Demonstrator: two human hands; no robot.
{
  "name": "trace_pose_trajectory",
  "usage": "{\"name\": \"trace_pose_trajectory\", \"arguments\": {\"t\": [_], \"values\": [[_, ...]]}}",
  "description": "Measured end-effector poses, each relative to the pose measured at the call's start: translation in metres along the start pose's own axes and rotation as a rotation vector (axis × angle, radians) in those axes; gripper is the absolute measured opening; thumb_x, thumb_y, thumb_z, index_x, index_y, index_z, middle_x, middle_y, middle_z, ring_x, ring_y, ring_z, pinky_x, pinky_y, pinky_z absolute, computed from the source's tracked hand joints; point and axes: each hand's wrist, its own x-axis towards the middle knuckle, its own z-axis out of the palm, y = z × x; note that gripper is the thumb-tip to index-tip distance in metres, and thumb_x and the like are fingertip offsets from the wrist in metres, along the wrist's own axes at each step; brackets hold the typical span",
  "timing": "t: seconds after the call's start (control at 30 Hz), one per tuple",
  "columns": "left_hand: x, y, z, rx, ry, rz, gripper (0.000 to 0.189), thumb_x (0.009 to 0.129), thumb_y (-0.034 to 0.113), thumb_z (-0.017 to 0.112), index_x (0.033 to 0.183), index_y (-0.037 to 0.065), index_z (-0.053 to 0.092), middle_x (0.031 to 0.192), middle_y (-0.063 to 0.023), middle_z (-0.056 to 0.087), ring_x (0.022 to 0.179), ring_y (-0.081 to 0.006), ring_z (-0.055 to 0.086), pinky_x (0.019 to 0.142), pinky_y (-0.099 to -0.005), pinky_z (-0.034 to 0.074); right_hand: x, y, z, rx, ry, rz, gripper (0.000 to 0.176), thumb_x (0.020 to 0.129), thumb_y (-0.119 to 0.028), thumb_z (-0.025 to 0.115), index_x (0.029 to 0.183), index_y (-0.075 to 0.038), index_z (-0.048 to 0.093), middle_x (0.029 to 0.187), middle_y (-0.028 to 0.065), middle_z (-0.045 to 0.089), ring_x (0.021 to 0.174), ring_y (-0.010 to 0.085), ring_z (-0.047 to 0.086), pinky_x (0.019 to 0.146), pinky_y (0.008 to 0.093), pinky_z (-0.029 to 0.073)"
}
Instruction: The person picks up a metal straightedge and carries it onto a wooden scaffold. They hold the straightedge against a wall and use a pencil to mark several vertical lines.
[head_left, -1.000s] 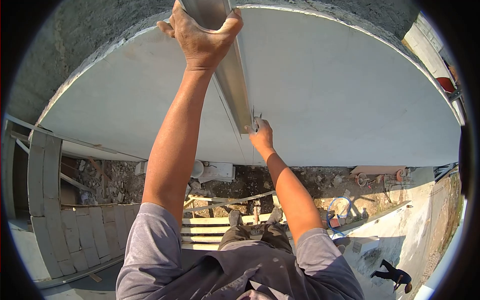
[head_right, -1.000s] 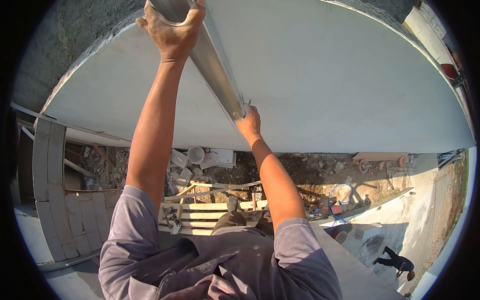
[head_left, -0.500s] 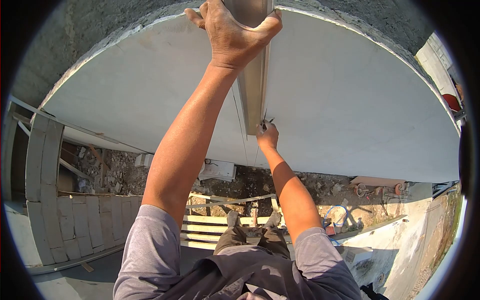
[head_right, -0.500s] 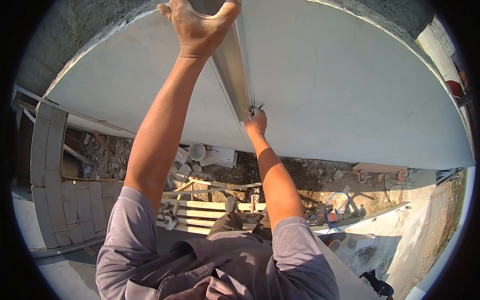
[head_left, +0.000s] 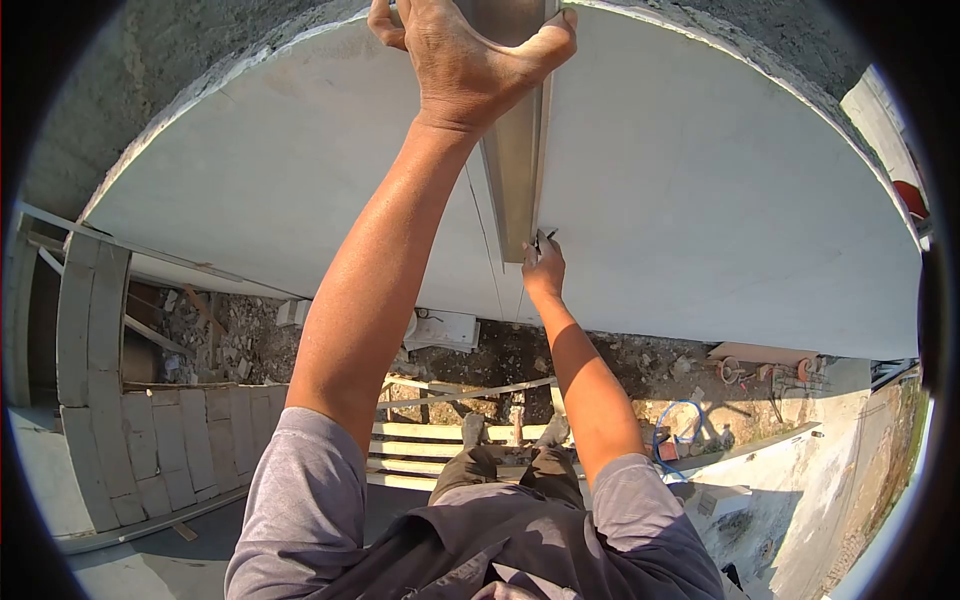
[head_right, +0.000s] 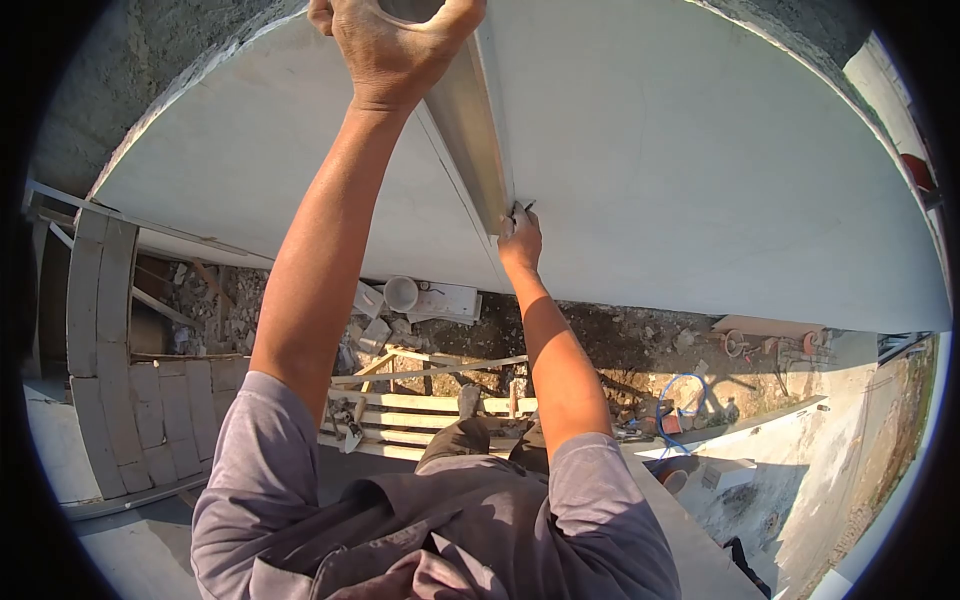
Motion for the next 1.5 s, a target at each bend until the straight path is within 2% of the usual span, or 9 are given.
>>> {"name": "trace_pose_trajectory", "arguments": {"t": [0.37,0.57,0.67,0.7,0.8,0.9,1.1,1.4,1.5], "values": [[0.003,-0.009,0.002,-0.154,-0.023,0.017,0.078,0.066,0.039,0.085,0.123,-0.001,0.050,0.107,-0.0193,0.057,0.100,-0.0340,0.057,0.089,-0.0481,0.045,0.001,0.002,-0.003,-0.006,0.008,-0.040,0.035,0.093,-0.018,0.063,0.124,-0.001,0.063,0.108,0.0216,0.065,0.100,0.0379,0.064,0.086,0.0443,0.052],[-0.002,-0.005,0.001,0.332,0.090,0.124,0.085,0.062,0.045,0.085,0.125,0.001,0.051,0.104,-0.0184,0.058,0.097,-0.0323,0.056,0.086,-0.0468,0.042,0.001,0.004,0.002,0.019,0.002,-0.068,0.036,0.092,-0.018,0.063,0.124,0.000,0.062,0.107,0.0218,0.064,0.099,0.0373,0.064,0.086,0.0442,0.051],[0.004,-0.004,0.001,-0.063,0.035,-0.013,0.086,0.061,0.046,0.085,0.126,0.000,0.051,0.107,-0.0197,0.057,0.101,-0.0337,0.054,0.090,-0.0477,0.040,-0.001,-0.004,-0.001,0.016,-0.020,-0.058,0.037,0.092,-0.018,0.062,0.123,0.002,0.061,0.109,0.0242,0.063,0.099,0.0415,0.063,0.086,0.0460,0.051],[0.002,-0.001,-0.001,0.119,0.056,0.047,0.087,0.061,0.044,0.086,0.127,-0.001,0.051,0.108,-0.0210,0.057,0.102,-0.0347,0.055,0.089,-0.0479,0.042,-0.001,-0.005,-0.002,-0.003,-0.019,-0.063,0.037,0.092,-0.018,0.062,0.123,0.003,0.061,0.109,0.0244,0.063,0.099,0.0415,0.063,0.086,0.0459,0.051],[0.006,-0.004,-0.002,-0.037,0.014,0.056,0.086,0.061,0.043,0.086,0.126,-0.002,0.050,0.109,-0.0206,0.058,0.104,-0.0342,0.056,0.089,-0.0478,0.044,-0.001,-0.006,-0.003,-0.009,-0.007,-0.072,0.037,0.093,-0.017,0.062,0.124,0.003,0.060,0.110,0.0247,0.062,0.099,0.0415,0.062,0.086,0.0457,0.051],[0.001,-0.008,0.004,0.087,0.128,0.144,0.086,0.062,0.043,0.085,0.125,-0.003,0.050,0.110,-0.0204,0.057,0.104,-0.0333,0.056,0.088,-0.0471,0.046,-0.003,-0.006,0.000,0.003,0.007,-0.067,0.037,0.093,-0.017,0.061,0.124,0.003,0.060,0.110,0.0248,0.062,0.099,0.0415,0.062,0.085,0.0458,0.052],[0.006,-0.013,0.003,-0.110,0.015,0.051,0.086,0.062,0.043,0.085,0.125,-0.003,0.049,0.109,-0.0200,0.056,0.102,-0.0324,0.056,0.088,-0.0466,0.045,-0.004,-0.007,-0.002,0.006,0.002,-0.022,0.037,0.095,-0.017,0.060,0.126,0.003,0.060,0.108,0.0226,0.063,0.099,0.0399,0.062,0.085,0.0445,0.051],[0.006,-0.007,0.000,0.129,0.080,0.139,0.070,0.063,0.041,0.084,0.113,0.001,0.055,0.095,-0.0147,0.062,0.085,-0.0277,0.062,0.075,-0.0425,0.049,-0.004,-0.002,-0.003,-0.007,0.030,-0.067,0.035,0.093,-0.016,0.061,0.124,0.001,0.061,0.106,0.0233,0.063,0.096,0.0400,0.063,0.084,0.0449,0.052],[0.009,-0.006,0.003,-0.192,0.003,0.092,0.064,0.065,0.037,0.084,0.111,0.002,0.057,0.092,-0.0126,0.065,0.083,-0.0256,0.064,0.076,-0.0403,0.052,-0.002,-0.005,-0.005,-0.012,0.013,-0.054,0.035,0.093,-0.017,0.062,0.124,0.001,0.062,0.107,0.0224,0.063,0.096,0.0395,0.063,0.084,0.0447,0.052]]}}
